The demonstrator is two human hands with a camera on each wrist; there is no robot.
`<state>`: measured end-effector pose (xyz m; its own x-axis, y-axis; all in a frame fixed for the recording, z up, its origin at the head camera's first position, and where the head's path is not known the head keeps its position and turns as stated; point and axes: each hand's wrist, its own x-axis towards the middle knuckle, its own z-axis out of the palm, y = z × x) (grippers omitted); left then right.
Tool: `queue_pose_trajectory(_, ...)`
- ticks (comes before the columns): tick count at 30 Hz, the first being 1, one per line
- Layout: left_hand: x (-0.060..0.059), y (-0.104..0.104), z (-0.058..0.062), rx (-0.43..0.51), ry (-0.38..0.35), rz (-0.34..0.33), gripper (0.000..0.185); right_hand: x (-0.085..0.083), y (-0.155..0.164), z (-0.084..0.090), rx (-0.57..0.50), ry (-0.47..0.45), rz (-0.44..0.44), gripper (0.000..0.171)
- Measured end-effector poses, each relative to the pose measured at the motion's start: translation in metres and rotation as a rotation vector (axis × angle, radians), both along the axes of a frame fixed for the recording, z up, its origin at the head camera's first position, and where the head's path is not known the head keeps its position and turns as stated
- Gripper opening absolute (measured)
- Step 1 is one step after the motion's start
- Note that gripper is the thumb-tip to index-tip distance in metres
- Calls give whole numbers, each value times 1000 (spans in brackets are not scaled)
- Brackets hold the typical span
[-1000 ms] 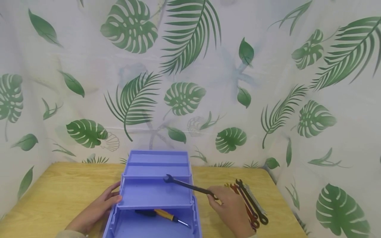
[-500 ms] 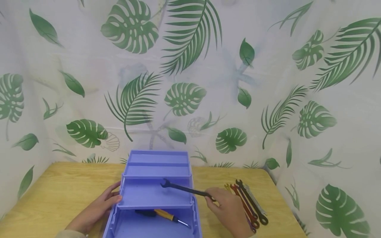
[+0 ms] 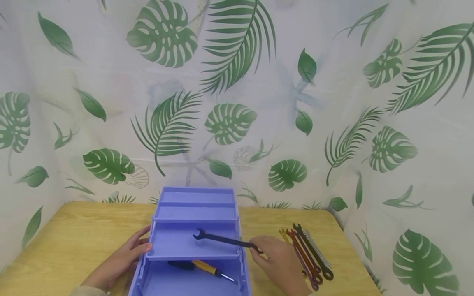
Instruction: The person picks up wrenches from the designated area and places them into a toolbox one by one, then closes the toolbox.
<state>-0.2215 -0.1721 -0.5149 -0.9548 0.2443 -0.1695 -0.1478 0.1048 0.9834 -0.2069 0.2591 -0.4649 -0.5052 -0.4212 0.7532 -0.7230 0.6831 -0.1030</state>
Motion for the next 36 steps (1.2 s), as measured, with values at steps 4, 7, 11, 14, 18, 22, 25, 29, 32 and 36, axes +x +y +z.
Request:
queue_pose_trajectory(4,2,0,1,29,19,-32,78,1,-3,-1,12,-11,7,31)
queue_pose_trajectory(7,2,0,2,37,20,-37,78,2,-7,0,17,-4,10,30)
queue_pose_trajectory(11,2,0,2,39,16,-35,78,2,-11,2,24,3,15,29)
queue_pose_trajectory(14,2,0,1,39,15,-33,78,3,-14,3,31,9,25,29)
queue_pose_trajectory(18,2,-1,1,32,11,-25,78,3,-20,2,39,7,49,18)
queue_pose_trajectory(22,1,-1,1,23,12,-18,78,1,-26,-2,43,-8,69,14)
queue_pose_trajectory(25,1,-1,2,7,3,0,80,-1,-32,-3,53,-7,76,16)
queue_pose_trajectory(29,0,1,3,-6,-18,25,81,-3,-41,2,71,3,82,14)
queue_pose_trajectory(32,0,2,3,-11,-26,31,81,-5,-48,5,78,5,93,19)
queue_pose_trajectory(36,0,2,4,-21,-39,36,83,-8,-55,7,84,-8,109,23)
